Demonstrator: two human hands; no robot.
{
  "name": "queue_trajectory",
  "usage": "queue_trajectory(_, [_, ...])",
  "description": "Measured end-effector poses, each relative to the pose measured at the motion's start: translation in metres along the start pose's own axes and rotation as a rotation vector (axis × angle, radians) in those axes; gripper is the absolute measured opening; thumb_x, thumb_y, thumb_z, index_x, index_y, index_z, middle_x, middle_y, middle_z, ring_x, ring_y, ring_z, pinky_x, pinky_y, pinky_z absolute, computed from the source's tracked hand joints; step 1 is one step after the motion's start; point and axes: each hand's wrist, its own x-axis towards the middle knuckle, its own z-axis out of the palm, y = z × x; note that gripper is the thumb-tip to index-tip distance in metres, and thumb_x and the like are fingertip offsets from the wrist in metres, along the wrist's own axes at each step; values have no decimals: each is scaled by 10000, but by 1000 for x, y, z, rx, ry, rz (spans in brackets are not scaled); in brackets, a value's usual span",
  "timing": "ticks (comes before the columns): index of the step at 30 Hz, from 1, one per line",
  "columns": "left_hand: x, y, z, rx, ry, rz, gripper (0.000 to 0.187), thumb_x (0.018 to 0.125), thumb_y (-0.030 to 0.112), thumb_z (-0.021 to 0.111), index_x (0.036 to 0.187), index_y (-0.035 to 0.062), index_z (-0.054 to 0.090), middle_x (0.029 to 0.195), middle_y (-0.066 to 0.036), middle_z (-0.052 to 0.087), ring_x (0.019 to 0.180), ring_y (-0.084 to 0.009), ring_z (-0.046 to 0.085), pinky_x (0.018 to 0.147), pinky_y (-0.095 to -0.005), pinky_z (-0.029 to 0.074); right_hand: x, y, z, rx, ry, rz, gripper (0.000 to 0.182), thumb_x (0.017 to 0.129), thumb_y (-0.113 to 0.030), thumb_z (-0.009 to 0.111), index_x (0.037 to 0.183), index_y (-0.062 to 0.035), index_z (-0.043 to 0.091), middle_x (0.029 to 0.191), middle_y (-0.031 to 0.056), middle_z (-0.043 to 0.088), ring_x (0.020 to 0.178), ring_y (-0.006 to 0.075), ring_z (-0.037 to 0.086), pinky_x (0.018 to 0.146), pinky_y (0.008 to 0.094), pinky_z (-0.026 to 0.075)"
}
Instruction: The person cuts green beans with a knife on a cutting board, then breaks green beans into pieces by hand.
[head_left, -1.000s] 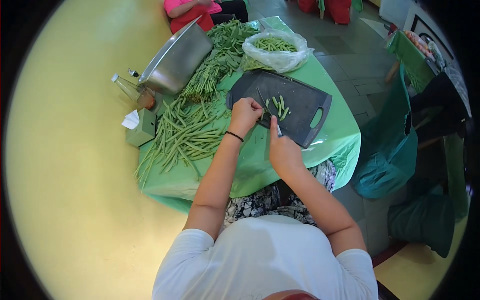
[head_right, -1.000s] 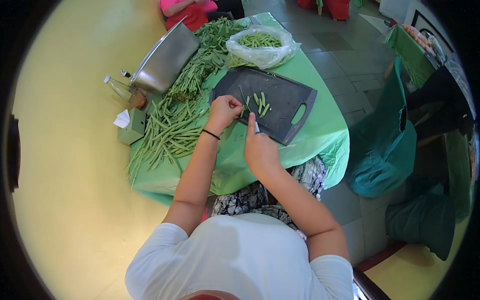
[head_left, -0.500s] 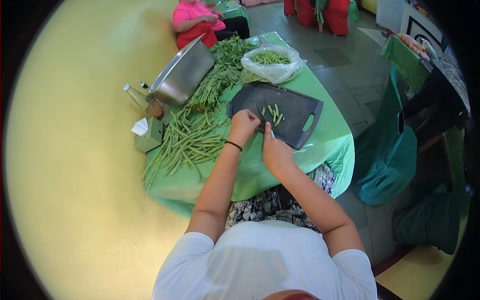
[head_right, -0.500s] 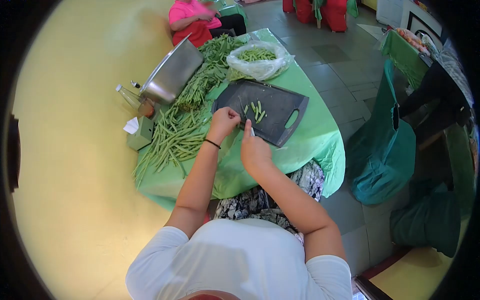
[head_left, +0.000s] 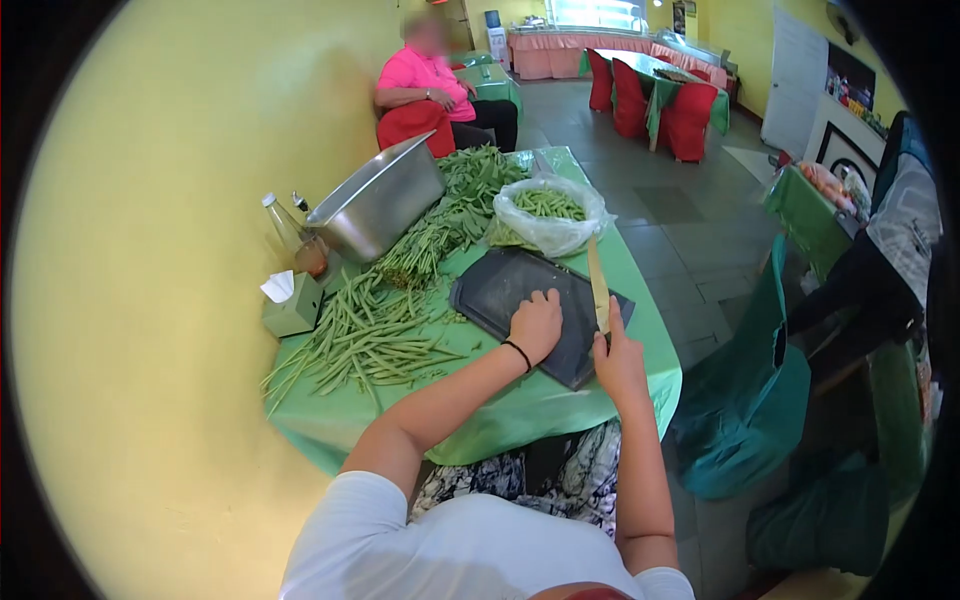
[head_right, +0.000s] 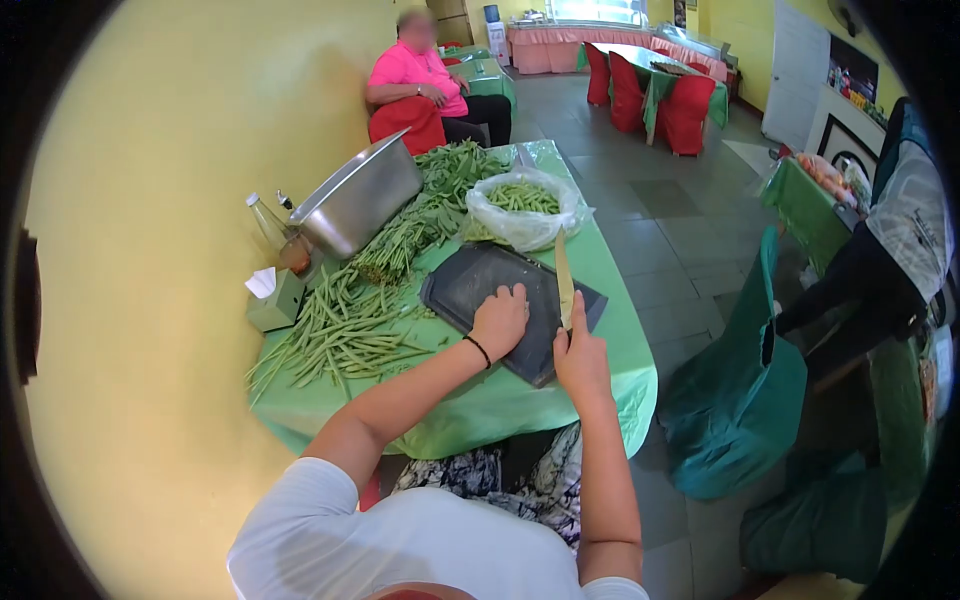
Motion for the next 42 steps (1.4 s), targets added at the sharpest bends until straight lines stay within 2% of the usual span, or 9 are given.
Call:
queue_trajectory(5, [17, -15, 2, 19, -137, 2, 236, 841, 245, 558, 867, 15, 512, 741, -169, 573, 627, -388, 597, 557, -467, 512, 31, 15, 11, 149, 63, -69, 620, 889, -82, 502, 1469, -138, 290, 651, 140, 597, 409, 227, 469, 413, 343, 388])
queue_trajectory(9, [23, -32, -13, -269, -278, 64, 228, 847, 205, 538, 859, -22, 514, 697, -212, 597, 653, -394, 607, 603, -466, 500, 30, 25, 10, 735, 16, 236, 590, 923, -85, 469, 1476, -173, 286, 601, 62, 542, 388, 111, 397, 350, 251, 296])
queue_trajectory(14, [50, -40, -30, -620, -437, -50, 258, 853, 200, 538, 849, -56, 515, 681, -247, 602, 655, -425, 593, 618, -474, 476, 34, 22, 1, 954, -14, 298, 596, 922, -60, 460, 1478, -174, 280, 570, 20, 504, 419, 78, 387, 367, 222, 305])
queue_trajectory(24, [41, 52, -4, -178, -246, 63, 218, 852, 158, 535, 888, -49, 476, 801, -218, 564, 616, -386, 610, 574, -451, 518, 32, 31, 8, 861, 15, 203, 591, 933, -67, 450, 1484, -170, 264, 580, 12, 497, 407, 73, 370, 356, 209, 273])
queue_trajectory(34, [65, 20, 21, -476, -436, 83, 184, 828, 106, 501, 873, -72, 517, 729, -243, 573, 588, -413, 574, 574, -490, 475, 29, 27, 3, 845, 0, 185, 611, 912, -30, 463, 1480, -133, 261, 579, 19, 502, 430, 89, 416, 392, 218, 347])
queue_trajectory(36, [106, 4, 12, 38, -432, 619, 283, 829, 179, 511, 720, -62, 611, 692, -258, 606, 591, -405, 570, 583, -445, 481, 29, 26, 3, 854, -24, 187, 610, 913, -29, 462, 1480, -133, 260, 579, 18, 502, 429, 88, 415, 392, 217, 344])
queue_trajectory(38, [150, -29, 32, -305, -361, 157, 308, 815, 225, 521, 739, -52, 632, 711, -228, 629, 577, -374, 564, 573, -425, 480, 31, 26, 3, 873, -18, 185, 609, 914, -27, 459, 1480, -131, 260, 579, 17, 501, 428, 87, 411, 391, 216, 340])
queue_trajectory(39, [171, -35, 19, -310, -372, 147, 308, 815, 225, 521, 739, -52, 632, 711, -228, 629, 577, -374, 564, 573, -425, 480, 29, 27, 4, 880, -13, 191, 608, 914, -26, 458, 1480, -130, 259, 579, 16, 500, 427, 86, 410, 390, 215, 337])
queue_trajectory(42, [247, -51, -17, 364, -380, 682, 274, 801, 258, 595, 805, -15, 621, 695, -166, 646, 586, -322, 579, 591, -420, 484, 29, 29, 4, 871, -28, 208, 607, 917, -28, 455, 1480, -136, 259, 579, 15, 499, 426, 84, 405, 388, 212, 332])
